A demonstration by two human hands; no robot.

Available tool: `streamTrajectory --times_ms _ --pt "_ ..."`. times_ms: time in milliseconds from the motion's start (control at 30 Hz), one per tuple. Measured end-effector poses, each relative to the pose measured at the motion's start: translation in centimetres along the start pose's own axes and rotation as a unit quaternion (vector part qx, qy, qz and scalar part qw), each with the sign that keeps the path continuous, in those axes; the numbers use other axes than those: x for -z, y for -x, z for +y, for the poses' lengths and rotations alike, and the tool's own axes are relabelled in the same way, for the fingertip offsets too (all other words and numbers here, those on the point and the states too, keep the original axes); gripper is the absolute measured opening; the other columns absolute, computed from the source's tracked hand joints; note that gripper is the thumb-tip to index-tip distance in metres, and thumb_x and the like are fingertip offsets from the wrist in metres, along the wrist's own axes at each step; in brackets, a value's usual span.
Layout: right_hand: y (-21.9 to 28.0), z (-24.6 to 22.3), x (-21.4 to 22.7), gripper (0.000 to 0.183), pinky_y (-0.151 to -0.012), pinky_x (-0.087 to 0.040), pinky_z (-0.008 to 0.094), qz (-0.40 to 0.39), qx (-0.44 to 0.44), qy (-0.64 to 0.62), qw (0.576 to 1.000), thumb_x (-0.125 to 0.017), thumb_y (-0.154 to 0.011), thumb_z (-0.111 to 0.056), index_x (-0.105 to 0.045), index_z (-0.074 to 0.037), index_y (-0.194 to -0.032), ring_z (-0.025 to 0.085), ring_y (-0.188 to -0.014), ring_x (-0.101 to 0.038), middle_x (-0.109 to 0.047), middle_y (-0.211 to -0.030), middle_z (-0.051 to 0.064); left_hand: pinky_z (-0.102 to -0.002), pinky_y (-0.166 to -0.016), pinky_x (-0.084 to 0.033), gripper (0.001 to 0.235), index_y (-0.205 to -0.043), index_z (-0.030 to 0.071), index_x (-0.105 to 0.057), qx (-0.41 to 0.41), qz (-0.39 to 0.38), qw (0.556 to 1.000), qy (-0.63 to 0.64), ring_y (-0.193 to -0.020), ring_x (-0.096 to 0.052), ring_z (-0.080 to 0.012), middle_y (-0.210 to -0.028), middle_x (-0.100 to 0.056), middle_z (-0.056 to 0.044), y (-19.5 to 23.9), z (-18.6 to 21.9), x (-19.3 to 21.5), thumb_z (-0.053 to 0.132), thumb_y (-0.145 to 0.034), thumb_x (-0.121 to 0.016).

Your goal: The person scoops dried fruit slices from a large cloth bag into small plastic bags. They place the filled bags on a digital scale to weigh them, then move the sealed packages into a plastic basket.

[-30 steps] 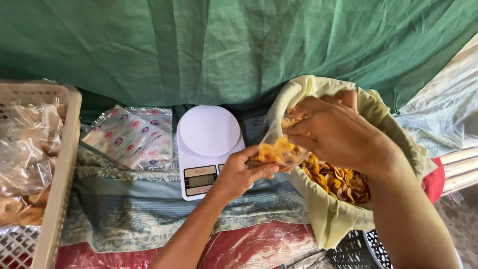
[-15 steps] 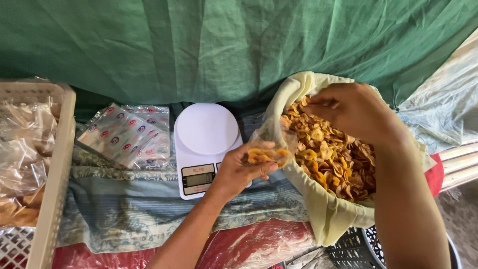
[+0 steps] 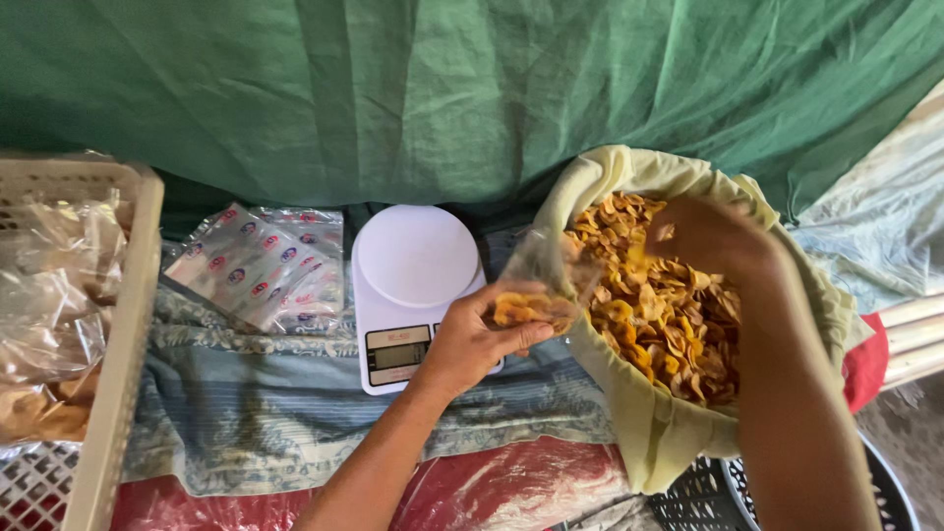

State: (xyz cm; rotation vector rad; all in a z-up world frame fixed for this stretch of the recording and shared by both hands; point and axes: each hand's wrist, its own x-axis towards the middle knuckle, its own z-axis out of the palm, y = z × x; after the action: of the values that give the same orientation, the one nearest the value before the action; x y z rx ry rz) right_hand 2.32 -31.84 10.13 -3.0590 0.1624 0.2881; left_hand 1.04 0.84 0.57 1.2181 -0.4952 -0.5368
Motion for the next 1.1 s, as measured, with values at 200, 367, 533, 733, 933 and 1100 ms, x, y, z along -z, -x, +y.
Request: streamTrajectory --times_ms 200,367,533,733,933,1100 --pt "9.8 -8.4 7.9 0.018 -0.096 -0.056 0.035 0.233 0.229 -0.163 0.931 -0.081 -0.086 -0.016 -0.078 -0.014 -0.103 0.018 -0.113 -0.067 -0.068 -0.120 0.003 -0.024 -0.057 -0.052 0.048 -0.129 0.010 -0.070 0.071 0.015 0.996 -0.061 -0.072 -0.066 -0.0082 -0.098 -0.078 -0.006 0.2 0.6 -0.3 0.015 -0.083 -0.083" --pt "10.5 -13.3 7.8 0.017 -0.103 -0.035 0.049 0.268 0.361 0.051 0.892 -0.081 -0.080 -0.031 -0.081 -0.024 -0.095 0.027 -0.120 -0.057 -0.066 -0.124 0.002 -0.023 -0.068 -0.061 0.044 -0.126 0.007 -0.070 0.005 0.002 1.000 -0.021 -0.086 -0.071 -0.0064 -0.106 -0.078 -0.004 0.0 0.3 -0.1 0.013 -0.085 -0.082" --pt "9.8 -12.9 7.8 0.037 -0.105 -0.032 0.049 0.139 0.295 0.020 0.945 -0.069 -0.079 -0.005 -0.083 -0.022 -0.109 0.023 -0.119 -0.057 -0.063 -0.127 0.003 -0.025 -0.066 -0.059 0.047 -0.126 0.005 -0.070 0.022 0.012 1.000 -0.004 -0.082 -0.069 -0.0090 -0.104 -0.077 -0.005 -0.1 0.7 0.1 0.013 -0.082 -0.084" --pt "7.6 -13.3 7.5 0.025 -0.083 -0.058 0.032 0.022 0.329 -0.136 0.934 -0.075 -0.086 -0.019 -0.076 -0.009 -0.109 0.018 -0.098 -0.072 -0.069 -0.110 0.004 -0.027 -0.067 -0.060 0.047 -0.127 0.002 -0.069 -0.007 0.010 0.999 0.039 -0.082 -0.069 -0.0125 -0.107 -0.076 -0.010 -0.8 -0.3 1.3 0.012 -0.084 -0.083" --pt "4.9 -15.0 6.8 0.015 -0.073 -0.057 0.035 0.129 0.380 -0.087 0.912 -0.076 -0.085 -0.015 -0.080 -0.006 -0.097 0.025 -0.084 -0.072 -0.074 -0.096 0.009 -0.028 -0.106 -0.047 0.027 -0.125 0.002 -0.064 -0.222 0.236 0.945 -0.037 -0.127 -0.058 -0.0129 -0.147 -0.062 -0.008 -1.4 0.1 5.8 0.021 -0.106 -0.063" --pt "1.3 -16.6 5.0 0.015 -0.068 -0.056 0.036 0.159 0.341 -0.114 0.919 -0.078 -0.088 -0.016 -0.077 -0.002 -0.092 0.026 -0.075 -0.071 -0.073 -0.091 0.012 -0.029 -0.100 -0.044 0.026 -0.132 0.006 -0.064 -0.282 0.404 0.867 -0.076 -0.111 -0.050 -0.0131 -0.125 -0.055 -0.003 -0.2 2.4 7.6 0.020 -0.110 -0.059"
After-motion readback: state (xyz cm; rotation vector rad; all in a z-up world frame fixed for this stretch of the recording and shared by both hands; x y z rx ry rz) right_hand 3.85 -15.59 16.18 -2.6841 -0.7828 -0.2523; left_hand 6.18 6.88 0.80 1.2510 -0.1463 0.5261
